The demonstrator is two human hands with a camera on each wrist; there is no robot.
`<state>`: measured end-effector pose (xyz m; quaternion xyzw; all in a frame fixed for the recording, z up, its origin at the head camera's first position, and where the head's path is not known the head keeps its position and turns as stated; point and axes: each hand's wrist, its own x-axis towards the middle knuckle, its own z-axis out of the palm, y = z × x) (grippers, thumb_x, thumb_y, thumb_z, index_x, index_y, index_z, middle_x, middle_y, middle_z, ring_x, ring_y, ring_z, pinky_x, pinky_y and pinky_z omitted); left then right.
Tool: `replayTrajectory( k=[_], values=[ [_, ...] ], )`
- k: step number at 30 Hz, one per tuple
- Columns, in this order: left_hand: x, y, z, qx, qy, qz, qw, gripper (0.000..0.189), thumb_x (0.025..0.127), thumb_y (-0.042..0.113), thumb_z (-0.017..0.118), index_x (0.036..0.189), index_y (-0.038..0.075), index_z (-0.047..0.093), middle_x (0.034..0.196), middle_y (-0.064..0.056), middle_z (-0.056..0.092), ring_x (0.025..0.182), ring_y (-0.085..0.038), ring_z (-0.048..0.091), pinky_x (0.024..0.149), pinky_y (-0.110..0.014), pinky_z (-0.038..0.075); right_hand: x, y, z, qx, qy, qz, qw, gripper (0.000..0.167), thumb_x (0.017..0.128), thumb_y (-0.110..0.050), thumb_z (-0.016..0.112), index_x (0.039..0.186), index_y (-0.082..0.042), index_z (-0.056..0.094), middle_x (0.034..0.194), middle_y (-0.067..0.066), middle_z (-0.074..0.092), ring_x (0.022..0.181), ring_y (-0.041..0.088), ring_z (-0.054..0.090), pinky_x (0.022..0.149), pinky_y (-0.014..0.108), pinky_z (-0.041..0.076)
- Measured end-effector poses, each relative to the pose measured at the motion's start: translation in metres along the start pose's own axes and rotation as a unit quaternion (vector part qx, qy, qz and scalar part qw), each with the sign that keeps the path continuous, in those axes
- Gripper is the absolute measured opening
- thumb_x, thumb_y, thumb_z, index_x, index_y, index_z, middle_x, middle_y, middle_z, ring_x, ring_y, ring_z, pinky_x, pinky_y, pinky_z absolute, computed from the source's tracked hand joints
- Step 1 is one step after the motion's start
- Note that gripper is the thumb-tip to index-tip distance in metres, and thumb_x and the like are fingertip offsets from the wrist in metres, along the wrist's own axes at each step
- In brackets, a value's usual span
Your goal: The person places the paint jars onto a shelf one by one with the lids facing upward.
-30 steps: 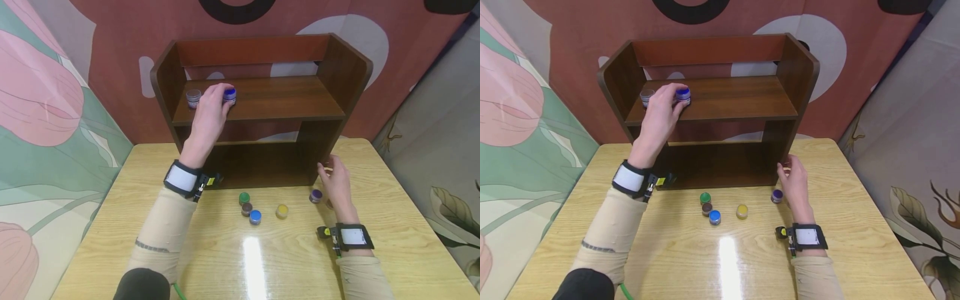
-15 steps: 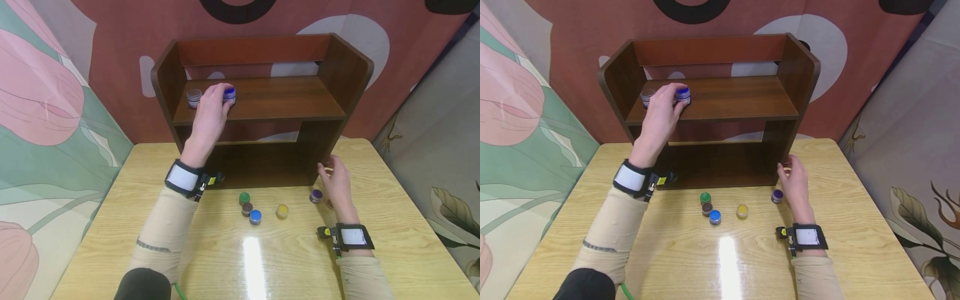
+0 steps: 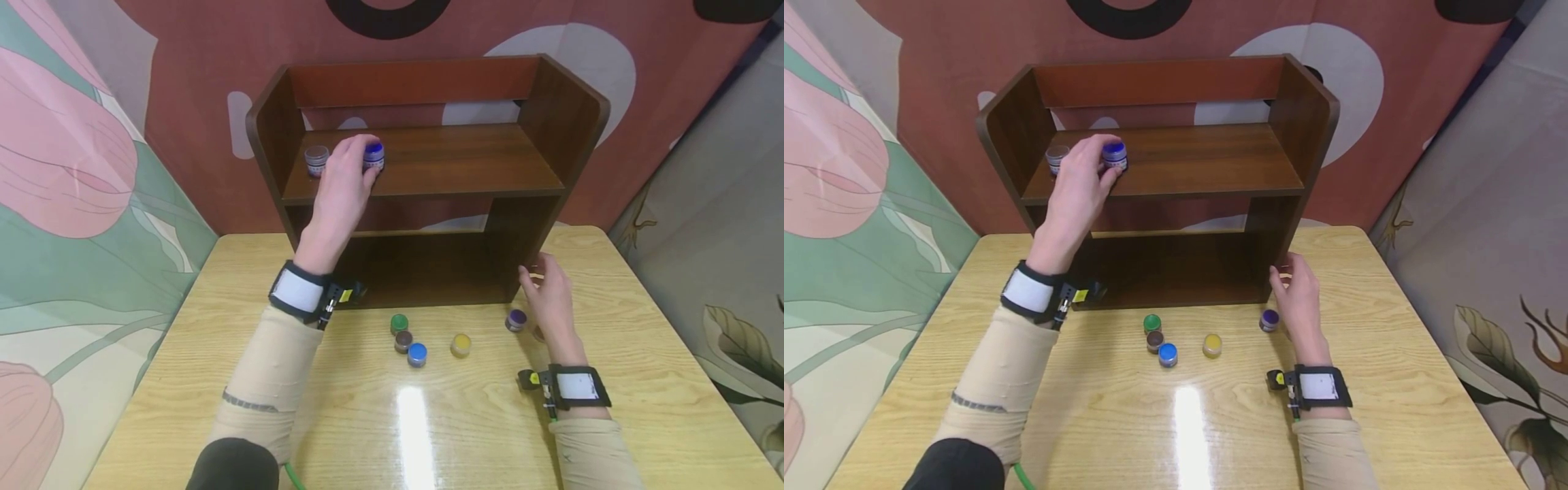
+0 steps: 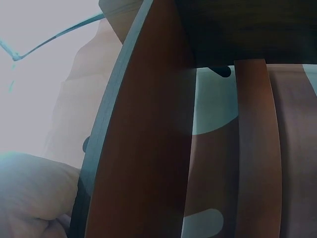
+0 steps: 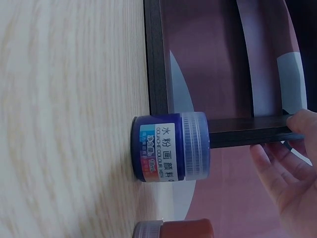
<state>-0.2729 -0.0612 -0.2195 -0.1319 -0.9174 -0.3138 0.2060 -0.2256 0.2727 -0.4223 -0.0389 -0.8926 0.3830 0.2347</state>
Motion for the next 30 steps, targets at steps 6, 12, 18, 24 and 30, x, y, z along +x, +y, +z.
replayTrajectory(
  k=[6,12,18,24,30],
  values=[
    [-0.002,-0.001,-0.001,0.002,0.009,0.016,0.9998,0.047,0.095,0.013,0.066,0.14,0.012,0.052,0.147,-0.009,0.052,0.139,-0.023,0.05,0.116,-0.037,0.042,0.0,0.0,0.001,-0.001,0.002,-0.001,1.0,0.035,0.099,-0.017,0.059,0.126,0.003,0.053,0.118,0.026,0.065,0.106,0.042,0.065,0.09,0.055,0.057],
    [-0.007,-0.001,-0.002,0.009,0.04,0.053,0.9978,0.044,0.093,0.011,0.068,0.135,0.009,0.057,0.147,-0.012,0.051,0.137,-0.026,0.051,0.115,-0.04,0.044,0.0,0.001,0.002,0.001,0.003,-0.001,1.0,0.034,0.099,-0.017,0.06,0.126,0.003,0.054,0.118,0.026,0.065,0.106,0.042,0.066,0.09,0.055,0.057],
    [-0.012,0.001,-0.006,0.016,0.077,0.073,0.9943,0.037,0.094,0.011,0.068,0.13,0.008,0.061,0.142,-0.012,0.056,0.134,-0.025,0.054,0.115,-0.035,0.044,0.0,0.0,0.001,-0.003,-0.001,0.0,1.0,0.035,0.1,-0.019,0.058,0.128,0.003,0.053,0.119,0.026,0.065,0.107,0.042,0.065,0.091,0.055,0.057],
    [-0.022,0.004,-0.01,0.013,0.108,0.102,0.9888,0.032,0.094,0.013,0.068,0.125,0.007,0.064,0.128,-0.013,0.064,0.121,-0.024,0.062,0.109,-0.031,0.05,0.0,0.0,0.001,-0.005,-0.002,-0.002,1.0,0.036,0.1,-0.019,0.058,0.128,0.003,0.053,0.119,0.026,0.065,0.108,0.041,0.064,0.09,0.054,0.057],
    [-0.035,0.001,-0.01,0.005,0.114,0.198,0.9736,0.023,0.094,0.011,0.067,0.117,0.005,0.068,0.116,-0.013,0.069,0.106,-0.023,0.067,0.095,-0.03,0.058,0.001,0.0,0.001,-0.002,-0.003,0.0,1.0,0.035,0.1,-0.018,0.058,0.128,0.003,0.053,0.119,0.025,0.064,0.109,0.041,0.064,0.091,0.053,0.057]
  ],
)
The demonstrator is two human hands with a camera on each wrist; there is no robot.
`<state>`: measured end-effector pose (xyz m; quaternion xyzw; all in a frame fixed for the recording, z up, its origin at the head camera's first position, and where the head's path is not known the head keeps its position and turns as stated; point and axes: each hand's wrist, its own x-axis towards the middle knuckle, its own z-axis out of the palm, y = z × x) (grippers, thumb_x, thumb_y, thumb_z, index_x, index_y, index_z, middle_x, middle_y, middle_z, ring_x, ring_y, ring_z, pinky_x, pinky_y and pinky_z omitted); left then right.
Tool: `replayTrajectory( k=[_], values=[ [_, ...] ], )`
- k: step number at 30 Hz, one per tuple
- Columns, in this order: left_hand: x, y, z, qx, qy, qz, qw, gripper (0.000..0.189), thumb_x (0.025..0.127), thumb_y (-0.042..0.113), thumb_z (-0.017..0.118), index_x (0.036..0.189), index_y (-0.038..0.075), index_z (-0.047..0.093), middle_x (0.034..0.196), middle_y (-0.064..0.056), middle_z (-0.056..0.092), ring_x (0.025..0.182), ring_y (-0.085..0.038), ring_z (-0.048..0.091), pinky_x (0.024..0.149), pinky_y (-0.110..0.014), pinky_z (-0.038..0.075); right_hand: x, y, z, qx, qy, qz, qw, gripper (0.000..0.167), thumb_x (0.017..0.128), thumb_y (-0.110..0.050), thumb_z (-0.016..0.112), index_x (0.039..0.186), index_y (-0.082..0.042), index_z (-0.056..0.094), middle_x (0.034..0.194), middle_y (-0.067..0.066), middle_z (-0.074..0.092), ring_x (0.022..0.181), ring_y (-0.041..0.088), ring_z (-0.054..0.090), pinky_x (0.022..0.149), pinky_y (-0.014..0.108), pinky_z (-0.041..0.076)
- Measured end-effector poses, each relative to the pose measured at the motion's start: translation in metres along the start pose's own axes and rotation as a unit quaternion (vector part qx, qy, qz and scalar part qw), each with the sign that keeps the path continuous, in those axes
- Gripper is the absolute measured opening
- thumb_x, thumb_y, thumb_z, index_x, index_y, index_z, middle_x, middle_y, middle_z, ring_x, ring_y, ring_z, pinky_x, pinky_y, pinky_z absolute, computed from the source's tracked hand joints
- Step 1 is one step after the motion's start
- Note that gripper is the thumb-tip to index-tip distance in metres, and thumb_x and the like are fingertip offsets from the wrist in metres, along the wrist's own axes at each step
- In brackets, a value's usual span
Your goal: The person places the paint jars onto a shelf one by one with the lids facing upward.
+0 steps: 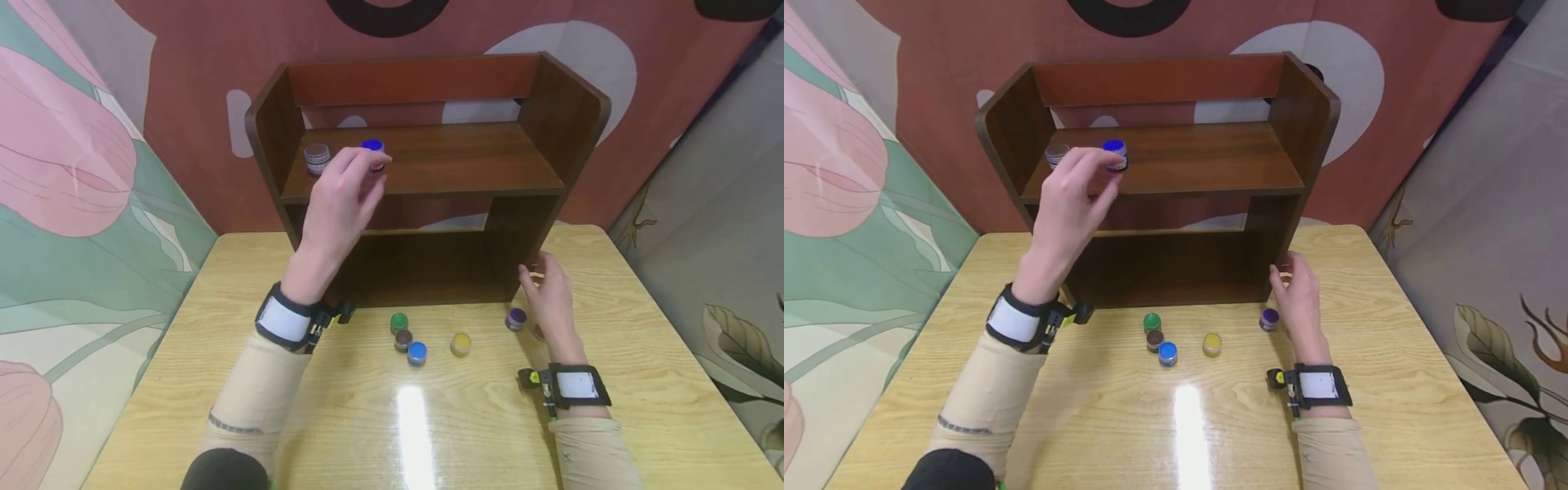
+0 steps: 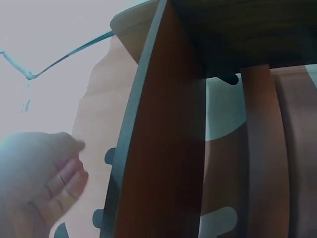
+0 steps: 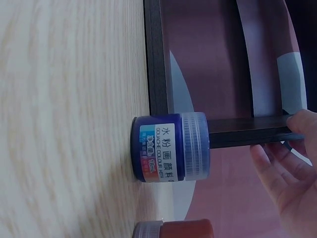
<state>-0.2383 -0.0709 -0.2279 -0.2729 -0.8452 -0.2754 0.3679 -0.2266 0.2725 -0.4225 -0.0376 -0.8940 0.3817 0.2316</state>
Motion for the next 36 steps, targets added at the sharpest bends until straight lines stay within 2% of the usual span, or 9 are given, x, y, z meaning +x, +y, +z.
replayTrajectory(
  k=[6,8,12,16,23,26,29,32,36],
  values=[
    [-0.016,-0.007,0.003,-0.008,-0.009,0.103,0.9946,0.019,0.094,0.005,0.066,0.112,0.004,0.071,0.108,-0.011,0.072,0.102,-0.022,0.068,0.093,-0.03,0.058,0.001,0.0,0.0,0.002,-0.001,0.002,1.0,0.036,0.1,-0.018,0.058,0.128,0.004,0.052,0.119,0.026,0.064,0.109,0.041,0.063,0.091,0.053,0.057],
    [-0.023,-0.009,0.005,-0.015,-0.035,0.133,0.9904,0.019,0.093,0.004,0.067,0.111,0.004,0.071,0.108,-0.01,0.072,0.102,-0.022,0.068,0.093,-0.03,0.058,0.001,-0.001,0.0,0.001,0.002,-0.001,1.0,0.035,0.1,-0.017,0.058,0.127,0.005,0.053,0.119,0.026,0.064,0.109,0.041,0.063,0.091,0.053,0.057],
    [-0.041,-0.011,0.014,-0.034,-0.124,0.166,0.9778,0.021,0.091,0.005,0.07,0.112,0.007,0.07,0.107,-0.007,0.072,0.1,-0.019,0.068,0.091,-0.028,0.058,0.001,0.0,0.0,-0.001,0.004,-0.002,1.0,0.035,0.1,-0.017,0.058,0.127,0.005,0.053,0.119,0.026,0.064,0.108,0.04,0.064,0.091,0.053,0.057],
    [-0.06,-0.014,0.025,-0.031,-0.206,0.155,0.9659,0.026,0.091,0.011,0.073,0.116,0.01,0.069,0.11,-0.004,0.072,0.1,-0.016,0.068,0.089,-0.026,0.058,0.001,-0.001,0.0,0.001,0.004,0.0,1.0,0.036,0.1,-0.018,0.058,0.128,0.004,0.053,0.119,0.025,0.064,0.109,0.04,0.063,0.091,0.053,0.057],
    [-0.086,-0.023,0.04,-0.024,-0.293,0.118,0.9486,0.034,0.089,0.01,0.074,0.121,0.015,0.067,0.113,-0.001,0.072,0.101,-0.015,0.068,0.088,-0.026,0.058,0.001,-0.001,0.001,0.006,0.003,-0.001,1.0,0.036,0.1,-0.019,0.058,0.128,0.004,0.053,0.119,0.026,0.063,0.109,0.04,0.063,0.091,0.054,0.057],
    [-0.096,-0.025,0.045,-0.022,-0.346,0.085,0.9342,0.037,0.088,0.01,0.075,0.123,0.017,0.067,0.117,0.0,0.071,0.106,-0.016,0.067,0.092,-0.028,0.058,0.001,-0.001,0.001,0.006,0.005,0.0,1.0,0.036,0.1,-0.019,0.058,0.127,0.004,0.053,0.119,0.025,0.063,0.108,0.04,0.063,0.091,0.054,0.057],
    [-0.105,-0.027,0.052,-0.019,-0.404,0.045,0.9134,0.041,0.087,0.012,0.077,0.126,0.019,0.066,0.123,0.0,0.069,0.113,-0.017,0.065,0.096,-0.03,0.056,0.002,0.0,0.001,0.006,0.007,0.001,1.0,0.035,0.1,-0.018,0.059,0.126,0.004,0.054,0.118,0.025,0.064,0.108,0.04,0.063,0.09,0.054,0.057],
    [-0.113,-0.028,0.059,-0.016,-0.446,0.019,0.8949,0.045,0.086,0.013,0.079,0.128,0.019,0.065,0.126,-0.002,0.068,0.116,-0.018,0.064,0.098,-0.031,0.056,0.002,0.0,0.002,0.003,0.007,0.001,1.0,0.035,0.1,-0.018,0.059,0.127,0.004,0.054,0.119,0.025,0.064,0.108,0.04,0.064,0.091,0.054,0.057],
    [-0.122,-0.031,0.068,-0.008,-0.464,0.023,0.8854,0.046,0.085,0.014,0.08,0.128,0.017,0.065,0.126,-0.003,0.067,0.116,-0.018,0.064,0.098,-0.031,0.055,0.002,0.001,0.002,0.001,0.007,0.002,1.0,0.036,0.1,-0.019,0.058,0.128,0.003,0.054,0.12,0.025,0.064,0.109,0.04,0.064,0.091,0.053,0.057]
  ],
)
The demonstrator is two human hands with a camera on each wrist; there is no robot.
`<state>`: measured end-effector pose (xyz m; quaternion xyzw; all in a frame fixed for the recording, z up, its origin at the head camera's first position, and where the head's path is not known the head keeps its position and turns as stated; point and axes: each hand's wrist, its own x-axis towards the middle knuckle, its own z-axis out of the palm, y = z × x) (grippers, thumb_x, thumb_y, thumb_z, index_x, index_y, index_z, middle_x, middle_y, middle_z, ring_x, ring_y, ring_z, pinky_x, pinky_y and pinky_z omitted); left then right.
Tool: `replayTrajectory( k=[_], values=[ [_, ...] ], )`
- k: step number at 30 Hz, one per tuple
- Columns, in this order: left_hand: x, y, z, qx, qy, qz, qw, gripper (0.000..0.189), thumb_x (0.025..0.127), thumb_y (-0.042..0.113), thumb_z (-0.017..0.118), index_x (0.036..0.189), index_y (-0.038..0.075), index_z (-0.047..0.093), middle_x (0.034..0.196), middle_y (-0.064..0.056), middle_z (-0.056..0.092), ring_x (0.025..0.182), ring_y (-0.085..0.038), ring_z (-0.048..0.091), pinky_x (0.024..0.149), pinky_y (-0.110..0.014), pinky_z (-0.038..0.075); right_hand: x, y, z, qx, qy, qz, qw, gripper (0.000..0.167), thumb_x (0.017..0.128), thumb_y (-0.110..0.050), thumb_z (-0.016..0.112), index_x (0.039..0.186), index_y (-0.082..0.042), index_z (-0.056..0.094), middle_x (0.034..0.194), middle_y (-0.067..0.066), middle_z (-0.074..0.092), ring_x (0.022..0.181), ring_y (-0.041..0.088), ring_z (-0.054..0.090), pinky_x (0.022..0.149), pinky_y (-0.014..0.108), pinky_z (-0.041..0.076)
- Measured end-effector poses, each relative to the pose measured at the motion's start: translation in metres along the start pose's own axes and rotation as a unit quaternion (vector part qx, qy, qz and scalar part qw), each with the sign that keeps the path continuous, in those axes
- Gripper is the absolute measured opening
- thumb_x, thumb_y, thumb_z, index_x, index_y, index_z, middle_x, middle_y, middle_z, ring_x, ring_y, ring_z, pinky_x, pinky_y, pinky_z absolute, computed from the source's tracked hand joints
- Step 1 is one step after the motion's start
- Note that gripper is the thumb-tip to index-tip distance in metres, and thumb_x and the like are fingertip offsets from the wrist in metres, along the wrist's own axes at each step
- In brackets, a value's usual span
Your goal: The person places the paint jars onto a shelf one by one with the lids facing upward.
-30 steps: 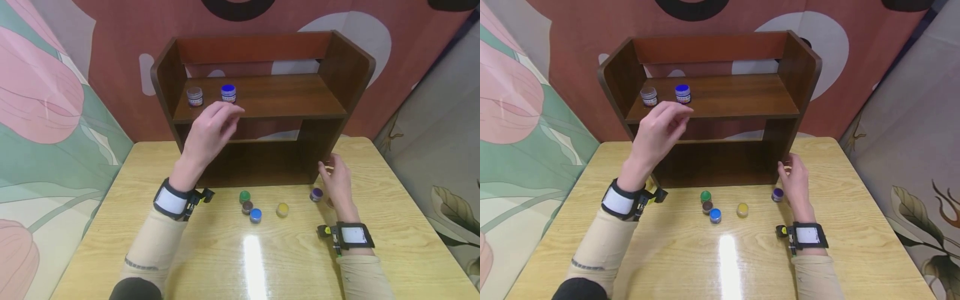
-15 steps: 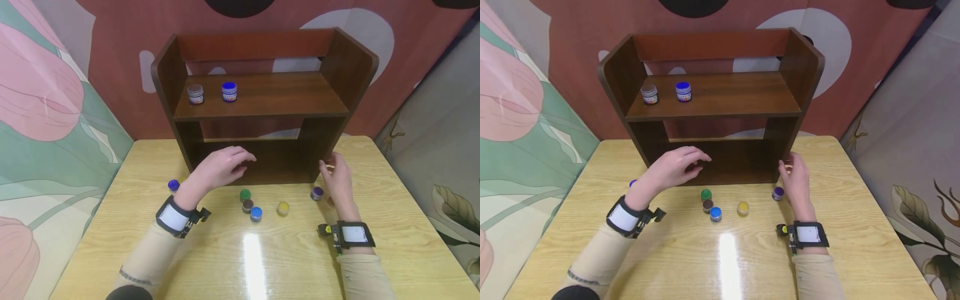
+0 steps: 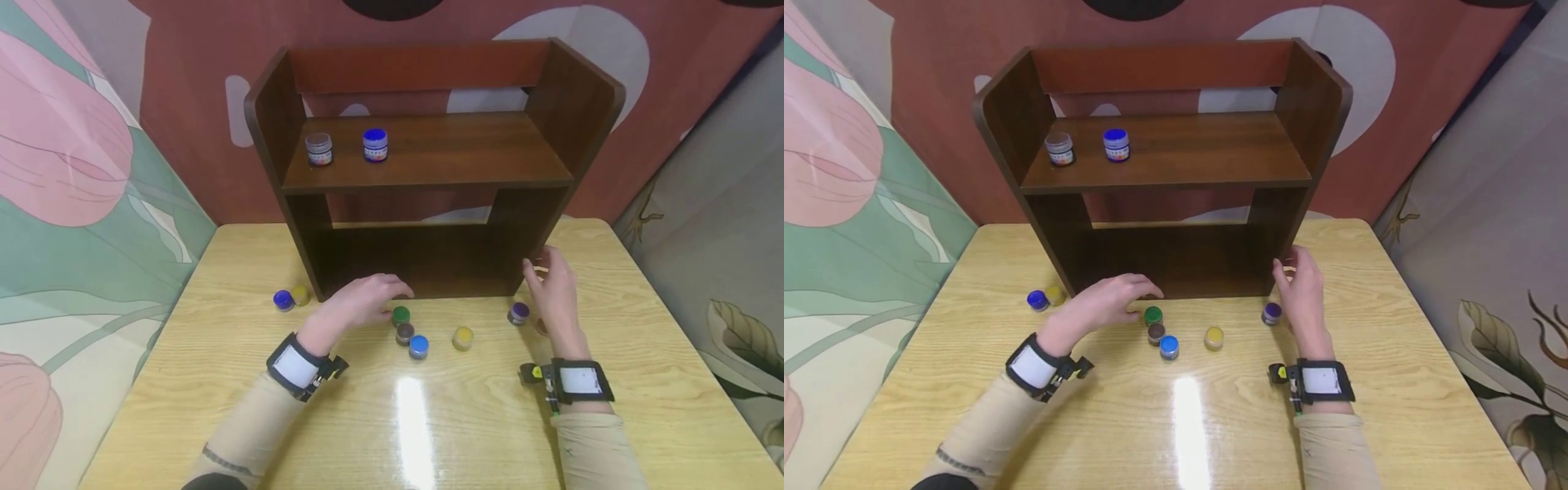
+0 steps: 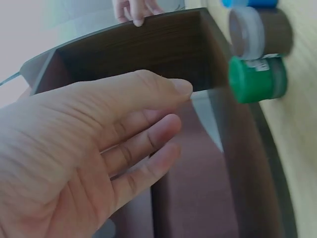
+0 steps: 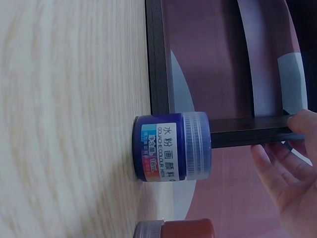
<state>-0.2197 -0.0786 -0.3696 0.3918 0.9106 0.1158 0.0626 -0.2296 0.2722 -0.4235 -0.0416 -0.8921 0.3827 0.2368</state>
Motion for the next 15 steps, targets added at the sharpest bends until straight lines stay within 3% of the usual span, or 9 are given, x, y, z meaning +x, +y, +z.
replayTrajectory(
  k=[4,15],
  values=[
    [0.001,-0.003,0.01,-0.006,0.004,0.007,1.0,0.046,0.084,0.014,0.081,0.127,0.014,0.066,0.125,-0.005,0.068,0.115,-0.019,0.065,0.097,-0.032,0.056,0.0,0.0,0.0,0.0,-0.003,0.002,1.0,0.036,0.1,-0.02,0.058,0.128,0.003,0.053,0.12,0.025,0.064,0.109,0.04,0.064,0.091,0.053,0.057],
    [-0.001,-0.011,0.034,-0.058,0.016,-0.016,0.9981,0.05,0.082,0.012,0.082,0.13,0.014,0.065,0.127,-0.002,0.068,0.115,-0.016,0.064,0.099,-0.031,0.055,0.0,-0.002,0.0,0.002,-0.001,0.006,1.0,0.037,0.1,-0.02,0.059,0.128,0.003,0.053,0.119,0.025,0.065,0.108,0.04,0.066,0.091,0.053,0.057]
  ],
)
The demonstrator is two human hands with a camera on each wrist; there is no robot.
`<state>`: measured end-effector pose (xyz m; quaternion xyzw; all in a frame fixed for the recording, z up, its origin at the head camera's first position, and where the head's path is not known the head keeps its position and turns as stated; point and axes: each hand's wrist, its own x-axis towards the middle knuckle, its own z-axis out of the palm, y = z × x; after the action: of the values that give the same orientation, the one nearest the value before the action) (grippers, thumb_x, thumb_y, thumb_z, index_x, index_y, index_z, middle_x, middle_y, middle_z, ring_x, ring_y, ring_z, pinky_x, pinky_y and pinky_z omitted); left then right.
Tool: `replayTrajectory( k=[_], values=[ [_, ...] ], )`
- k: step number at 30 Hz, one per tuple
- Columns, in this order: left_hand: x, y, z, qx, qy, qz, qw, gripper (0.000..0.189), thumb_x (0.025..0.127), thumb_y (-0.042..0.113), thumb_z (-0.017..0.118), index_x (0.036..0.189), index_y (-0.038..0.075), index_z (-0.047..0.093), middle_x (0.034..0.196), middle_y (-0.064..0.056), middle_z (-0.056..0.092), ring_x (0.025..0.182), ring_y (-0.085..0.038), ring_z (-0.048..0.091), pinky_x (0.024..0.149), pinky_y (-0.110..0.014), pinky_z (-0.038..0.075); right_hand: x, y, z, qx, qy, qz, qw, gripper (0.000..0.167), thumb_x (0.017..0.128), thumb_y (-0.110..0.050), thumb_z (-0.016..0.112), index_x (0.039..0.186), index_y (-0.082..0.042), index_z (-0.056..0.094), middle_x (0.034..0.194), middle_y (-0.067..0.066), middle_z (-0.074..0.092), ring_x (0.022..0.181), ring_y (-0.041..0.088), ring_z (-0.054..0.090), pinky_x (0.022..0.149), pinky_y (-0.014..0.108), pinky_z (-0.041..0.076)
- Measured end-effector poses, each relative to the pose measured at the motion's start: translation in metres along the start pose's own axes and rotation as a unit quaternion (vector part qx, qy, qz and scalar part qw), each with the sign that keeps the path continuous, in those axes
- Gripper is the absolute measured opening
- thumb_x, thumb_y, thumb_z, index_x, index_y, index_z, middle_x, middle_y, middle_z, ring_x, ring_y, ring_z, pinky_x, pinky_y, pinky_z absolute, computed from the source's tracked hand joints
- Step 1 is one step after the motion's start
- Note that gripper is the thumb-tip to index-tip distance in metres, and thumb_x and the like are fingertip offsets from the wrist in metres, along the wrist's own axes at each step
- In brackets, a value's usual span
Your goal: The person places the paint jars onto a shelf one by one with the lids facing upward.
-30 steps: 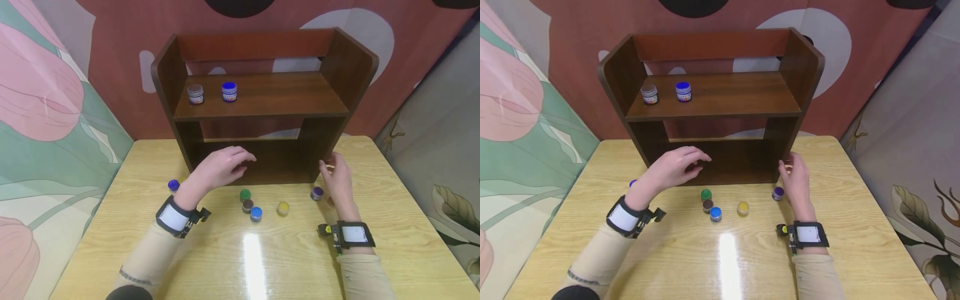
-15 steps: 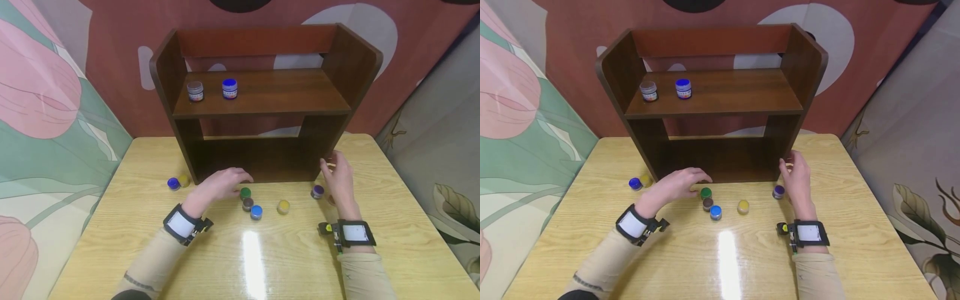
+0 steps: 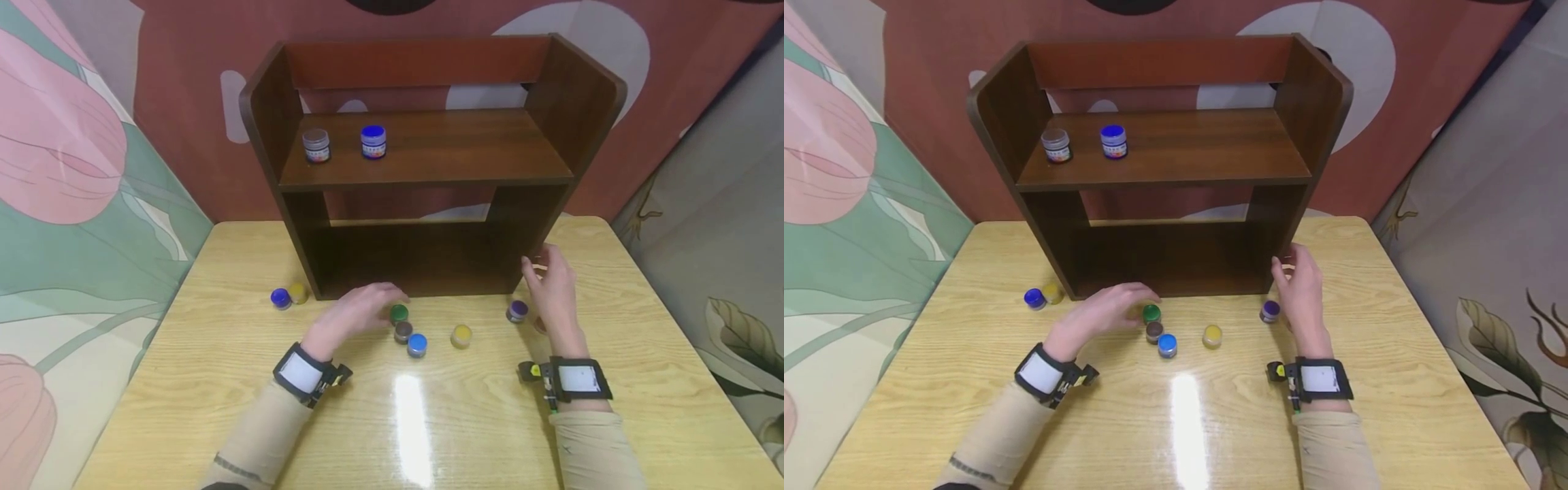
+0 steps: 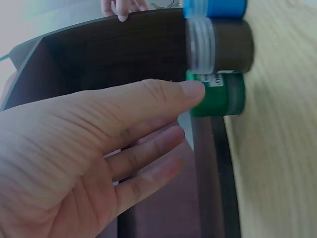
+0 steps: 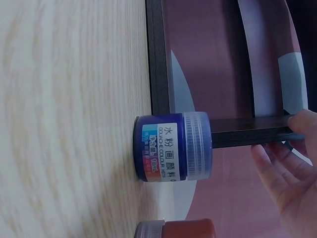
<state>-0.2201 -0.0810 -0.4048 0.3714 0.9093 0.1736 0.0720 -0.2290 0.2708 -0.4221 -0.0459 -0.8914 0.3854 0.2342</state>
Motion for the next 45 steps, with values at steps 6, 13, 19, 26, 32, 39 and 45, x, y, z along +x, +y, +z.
replayTrajectory(
  k=[6,13,19,26,32,39,45],
  values=[
    [0.002,-0.004,0.014,-0.003,0.001,-0.002,1.0,0.046,0.085,0.005,0.077,0.128,0.013,0.065,0.13,-0.002,0.067,0.118,-0.018,0.063,0.102,-0.032,0.054,-0.001,-0.001,0.0,-0.004,0.0,0.0,1.0,0.037,0.1,-0.02,0.059,0.129,0.003,0.053,0.119,0.025,0.064,0.108,0.041,0.065,0.091,0.053,0.057],
    [0.003,-0.006,0.027,-0.003,0.007,0.001,1.0,0.044,0.09,-0.001,0.069,0.131,0.015,0.063,0.134,-0.002,0.065,0.125,-0.018,0.06,0.107,-0.032,0.051,0.0,0.001,0.0,0.001,0.0,0.0,1.0,0.038,0.1,-0.02,0.059,0.129,0.003,0.053,0.12,0.026,0.065,0.107,0.042,0.066,0.091,0.053,0.057],
    [0.004,-0.009,0.034,-0.003,0.007,0.015,0.9999,0.044,0.091,-0.001,0.067,0.132,0.016,0.062,0.133,-0.002,0.065,0.126,-0.017,0.06,0.106,-0.031,0.051,0.0,0.001,0.001,0.0,-0.001,-0.004,1.0,0.037,0.099,-0.019,0.059,0.129,0.003,0.053,0.12,0.026,0.065,0.108,0.041,0.066,0.091,0.053,0.057],
    [0.003,-0.016,0.036,-0.014,0.03,0.007,0.9994,0.037,0.09,0.007,0.072,0.126,0.014,0.065,0.123,-0.003,0.068,0.114,-0.018,0.065,0.1,-0.031,0.055,0.0,0.0,0.002,0.003,0.0,-0.003,1.0,0.037,0.099,-0.018,0.059,0.128,0.004,0.053,0.12,0.026,0.064,0.109,0.041,0.064,0.092,0.053,0.057],
    [0.003,-0.018,0.031,-0.043,0.071,0.002,0.9966,0.029,0.086,0.009,0.076,0.112,0.016,0.066,0.106,0.001,0.069,0.098,-0.013,0.065,0.088,-0.028,0.057,0.0,-0.001,0.001,0.001,0.003,-0.007,1.0,0.035,0.099,-0.017,0.059,0.127,0.003,0.053,0.119,0.025,0.064,0.109,0.04,0.064,0.091,0.053,0.057],
    [0.003,-0.02,0.026,-0.045,0.081,-0.006,0.9957,0.031,0.084,0.007,0.076,0.109,0.016,0.061,0.097,0.003,0.068,0.087,-0.009,0.062,0.078,-0.023,0.056,0.0,-0.001,0.0,-0.004,0.003,-0.006,1.0,0.036,0.1,-0.018,0.059,0.128,0.003,0.053,0.12,0.025,0.064,0.11,0.04,0.064,0.091,0.053,0.057],
    [0.002,-0.021,0.024,-0.027,0.099,0.005,0.9948,0.034,0.08,0.004,0.076,0.109,0.015,0.062,0.094,0.004,0.067,0.08,-0.009,0.059,0.075,-0.023,0.055,0.0,-0.001,0.0,-0.002,0.001,-0.005,1.0,0.036,0.1,-0.019,0.058,0.127,0.004,0.053,0.12,0.025,0.064,0.11,0.04,0.064,0.092,0.053,0.057]
  ],
)
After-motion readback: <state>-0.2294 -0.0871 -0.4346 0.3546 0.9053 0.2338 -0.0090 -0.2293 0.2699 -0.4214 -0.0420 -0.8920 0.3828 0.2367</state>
